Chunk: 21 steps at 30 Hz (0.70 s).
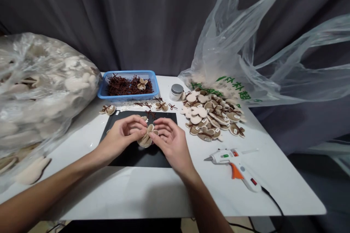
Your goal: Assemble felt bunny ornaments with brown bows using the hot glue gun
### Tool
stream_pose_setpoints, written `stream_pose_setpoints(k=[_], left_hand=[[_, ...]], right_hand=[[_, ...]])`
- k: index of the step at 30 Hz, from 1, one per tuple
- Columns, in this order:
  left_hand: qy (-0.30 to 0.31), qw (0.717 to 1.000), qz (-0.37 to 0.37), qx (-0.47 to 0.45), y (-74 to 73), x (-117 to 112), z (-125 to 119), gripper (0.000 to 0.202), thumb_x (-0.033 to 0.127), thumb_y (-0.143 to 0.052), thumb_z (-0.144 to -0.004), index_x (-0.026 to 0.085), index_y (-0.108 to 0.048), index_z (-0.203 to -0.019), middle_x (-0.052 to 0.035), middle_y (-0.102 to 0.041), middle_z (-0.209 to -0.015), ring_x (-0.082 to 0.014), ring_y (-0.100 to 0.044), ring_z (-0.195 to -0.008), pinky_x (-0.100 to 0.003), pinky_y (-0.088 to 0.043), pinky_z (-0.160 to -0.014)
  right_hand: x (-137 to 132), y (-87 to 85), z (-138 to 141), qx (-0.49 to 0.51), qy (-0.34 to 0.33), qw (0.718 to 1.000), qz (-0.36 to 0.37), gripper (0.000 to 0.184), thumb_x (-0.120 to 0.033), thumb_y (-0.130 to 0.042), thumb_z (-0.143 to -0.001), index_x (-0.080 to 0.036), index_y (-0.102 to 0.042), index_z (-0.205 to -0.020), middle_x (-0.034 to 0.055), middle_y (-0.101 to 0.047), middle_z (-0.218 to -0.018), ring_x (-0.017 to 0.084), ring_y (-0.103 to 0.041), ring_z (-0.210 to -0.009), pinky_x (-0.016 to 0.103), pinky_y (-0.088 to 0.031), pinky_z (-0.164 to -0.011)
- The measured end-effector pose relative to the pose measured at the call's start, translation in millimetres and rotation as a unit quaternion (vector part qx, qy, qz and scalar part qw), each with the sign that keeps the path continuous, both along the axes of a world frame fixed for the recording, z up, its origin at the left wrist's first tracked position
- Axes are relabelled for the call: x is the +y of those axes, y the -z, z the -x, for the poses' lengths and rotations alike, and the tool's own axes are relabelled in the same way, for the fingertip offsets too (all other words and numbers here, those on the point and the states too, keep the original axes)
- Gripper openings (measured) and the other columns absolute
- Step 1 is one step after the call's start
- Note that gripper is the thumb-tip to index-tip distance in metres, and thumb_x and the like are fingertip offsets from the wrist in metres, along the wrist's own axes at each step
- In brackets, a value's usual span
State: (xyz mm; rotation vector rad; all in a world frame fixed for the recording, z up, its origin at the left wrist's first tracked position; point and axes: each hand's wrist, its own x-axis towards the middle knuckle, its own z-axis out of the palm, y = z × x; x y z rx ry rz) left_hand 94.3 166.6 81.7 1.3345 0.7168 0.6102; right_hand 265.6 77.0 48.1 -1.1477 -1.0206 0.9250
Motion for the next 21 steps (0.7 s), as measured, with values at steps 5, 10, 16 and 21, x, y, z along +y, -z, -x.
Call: stream_pose_setpoints(k=[5,10,16,21], left_hand=[[-0.029,0.999,0.013,-0.013,9.8,-18,18,0.036,0.04,-0.091,-0.08,0.016,-0.074,-0.101,-0.0045,-0.074,-0.094,-0.016,-0.07,-0.09,-0.025,-0.056,-0.08],[-0.035,0.999,0.023,0.015,11.7,-39,33,0.043,0.04,-0.092,-0.079,0.016,-0.073,-0.108,-0.0063,-0.076,-0.096,-0.0165,-0.071,-0.089,-0.027,-0.057,-0.081],[-0.048,0.998,-0.014,0.037,7.3,-45,36,0.036,0.031,-0.09,-0.077,0.016,-0.071,-0.104,-0.0054,-0.076,-0.092,-0.0157,-0.072,-0.084,-0.026,-0.059,-0.078],[-0.101,0.983,-0.133,0.075,11.2,-51,30,0.027,0.021,-0.08,-0.078,0.019,-0.068,-0.103,-0.0017,-0.074,-0.085,-0.014,-0.069,-0.073,-0.026,-0.059,-0.072]], right_hand=[[-12,4.3,29,0.105,0.008,0.992,0.064,0.035,-0.048,-0.09,-0.083,-0.021,-0.074,-0.098,0.0037,-0.077,-0.093,0.019,-0.075,-0.086,0.028,-0.063,-0.077],[-29,9.7,52,0.124,0.061,0.988,0.062,0.036,-0.046,-0.093,-0.079,-0.02,-0.074,-0.096,0.0045,-0.076,-0.09,0.019,-0.073,-0.084,0.028,-0.062,-0.076],[-39,10.6,62,0.114,0.087,0.988,0.063,0.037,-0.041,-0.093,-0.076,-0.02,-0.073,-0.099,0.0069,-0.076,-0.094,0.02,-0.075,-0.087,0.031,-0.066,-0.078],[-39,10.3,71,0.083,0.137,0.984,0.078,0.033,-0.034,-0.09,-0.076,-0.021,-0.072,-0.1,0.0068,-0.074,-0.092,0.021,-0.074,-0.087,0.03,-0.067,-0.074]])
